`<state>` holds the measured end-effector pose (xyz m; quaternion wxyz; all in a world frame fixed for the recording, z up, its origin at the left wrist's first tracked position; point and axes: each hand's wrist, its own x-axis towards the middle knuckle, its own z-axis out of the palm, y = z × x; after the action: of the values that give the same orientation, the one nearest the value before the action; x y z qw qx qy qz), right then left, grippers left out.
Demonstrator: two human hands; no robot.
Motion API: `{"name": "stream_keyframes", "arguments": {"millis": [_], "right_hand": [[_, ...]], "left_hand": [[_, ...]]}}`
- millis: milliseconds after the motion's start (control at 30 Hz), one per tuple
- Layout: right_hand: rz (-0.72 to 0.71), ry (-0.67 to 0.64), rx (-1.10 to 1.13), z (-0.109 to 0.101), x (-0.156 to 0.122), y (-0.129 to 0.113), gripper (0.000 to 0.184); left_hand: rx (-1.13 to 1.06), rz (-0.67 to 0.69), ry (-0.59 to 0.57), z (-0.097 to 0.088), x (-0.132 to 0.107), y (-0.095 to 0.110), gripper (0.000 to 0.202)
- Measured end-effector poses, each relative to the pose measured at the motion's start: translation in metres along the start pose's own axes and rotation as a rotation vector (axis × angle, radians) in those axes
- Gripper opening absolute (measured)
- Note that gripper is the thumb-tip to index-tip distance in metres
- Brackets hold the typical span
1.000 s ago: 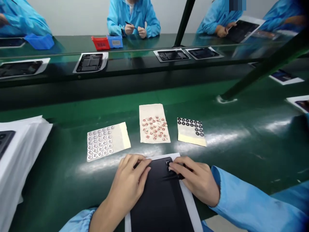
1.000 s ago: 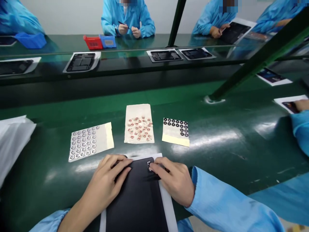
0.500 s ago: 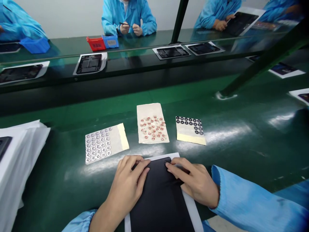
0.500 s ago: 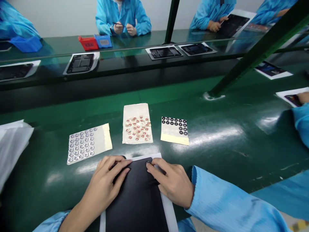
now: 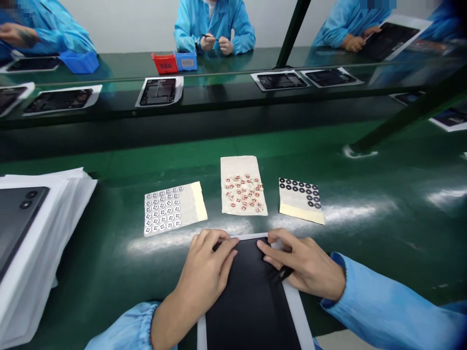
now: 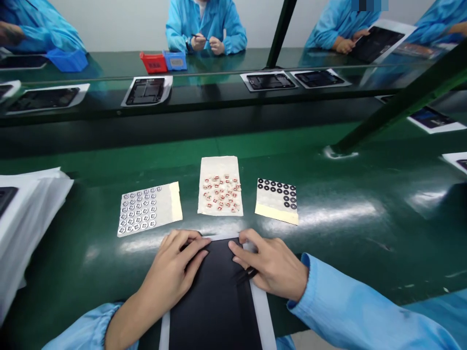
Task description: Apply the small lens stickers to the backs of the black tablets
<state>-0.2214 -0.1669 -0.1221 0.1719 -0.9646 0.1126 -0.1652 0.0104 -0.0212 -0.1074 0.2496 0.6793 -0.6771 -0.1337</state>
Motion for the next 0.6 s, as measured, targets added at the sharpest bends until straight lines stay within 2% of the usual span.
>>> {"name": "stream_keyframes", "arguments": {"millis": [100,167,233,300,367,500,600], "right_hand": [[-0.062,-0.056,0.059,-0.003,0.005,0.013,0.029],[-0.072,-0.046,0.093,-0.003,0.004,0.017,0.029],[-0.009,0.065,0.176,-0.001,0.001,0.017,0.032],[0.119,0.219,0.264,0.0,-0.003,0.012,0.037],[0.239,0.29,0.261,0.001,-0.005,0.007,0.035],[0.361,0.127,0.15,-0.001,-0.004,0.002,0.017],[0.454,0.065,0.252,-0.004,0.002,-0.001,0.016]], "left_hand": [[0.019,-0.009,-0.026,-0.001,0.001,0.0,0.025],[0.029,-0.024,-0.063,-0.002,0.004,0.0,0.025],[0.056,-0.038,-0.078,-0.004,0.007,-0.001,0.027],[0.102,-0.055,-0.074,-0.005,0.01,-0.001,0.028],[0.125,-0.089,-0.081,-0.006,0.014,-0.002,0.026],[0.032,-0.178,-0.155,-0.007,0.02,-0.003,0.017],[-0.053,-0.136,-0.135,-0.01,0.024,-0.005,0.018]]}}
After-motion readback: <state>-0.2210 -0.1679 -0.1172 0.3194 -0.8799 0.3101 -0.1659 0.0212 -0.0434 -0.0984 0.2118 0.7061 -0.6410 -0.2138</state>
